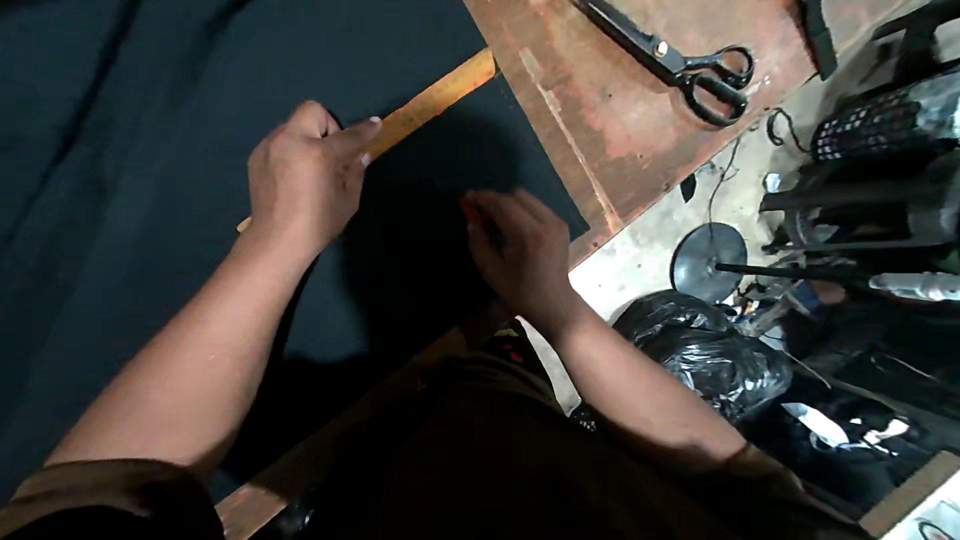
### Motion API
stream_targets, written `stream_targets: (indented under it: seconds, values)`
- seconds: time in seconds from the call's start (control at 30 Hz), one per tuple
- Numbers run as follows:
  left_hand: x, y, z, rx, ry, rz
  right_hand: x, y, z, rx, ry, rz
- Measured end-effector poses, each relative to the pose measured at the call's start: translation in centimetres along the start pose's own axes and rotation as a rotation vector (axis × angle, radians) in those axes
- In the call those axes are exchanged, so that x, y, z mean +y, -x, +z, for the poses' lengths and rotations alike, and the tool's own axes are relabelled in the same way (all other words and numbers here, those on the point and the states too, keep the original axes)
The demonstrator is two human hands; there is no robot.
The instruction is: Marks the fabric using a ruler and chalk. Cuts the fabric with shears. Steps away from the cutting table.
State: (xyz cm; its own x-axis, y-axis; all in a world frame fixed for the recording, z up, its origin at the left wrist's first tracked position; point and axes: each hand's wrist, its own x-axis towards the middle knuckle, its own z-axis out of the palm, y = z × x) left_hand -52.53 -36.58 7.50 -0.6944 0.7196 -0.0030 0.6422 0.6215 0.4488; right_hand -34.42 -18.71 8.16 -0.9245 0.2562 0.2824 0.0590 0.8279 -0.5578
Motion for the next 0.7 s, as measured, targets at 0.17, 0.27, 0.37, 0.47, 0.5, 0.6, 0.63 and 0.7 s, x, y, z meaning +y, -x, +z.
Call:
stream_targets:
  seconds: [0.17, 0.27, 0.37, 0.47, 0.5, 0.6, 0.63, 0.7]
  values:
    - [-0.3, 0.1, 0.6, 0.035, -0.013, 0.021, 0.5, -6.5, 4.7, 0.074, 0.238, -0.026]
    - [-0.2, 0.0, 0.6, 0.004, -0.015, 0.001, 0.7, -7.7, 5.9, 0.038, 0.286, -0.015]
    - [-0.1, 0.0, 0.7, 0.014, 0.02, -0.008, 0.7, -7.6, 6.2, 0.038, 0.321, -0.02]
    - [-0.2, 0.0, 0.8, 0.022, 0.03, 0.004, 0.6, -7.5, 6.1, 0.048, 0.328, -0.034]
    - [-0.3, -0.1, 0.9, 0.028, 0.03, 0.01, 0.7, -7.5, 6.0, 0.051, 0.331, -0.04]
    - [-0.3, -0.1, 0.8, 0.021, 0.027, 0.008, 0.9, -7.4, 6.2, 0.06, 0.358, -0.059]
    - [-0.4, -0.1, 0.8, 0.024, 0.023, 0.012, 1.0, -7.4, 6.4, 0.075, 0.371, -0.072]
    - [-0.5, 0.0, 1.0, 0.046, 0.017, 0.023, 1.0, -7.3, 6.6, 0.094, 0.392, -0.108]
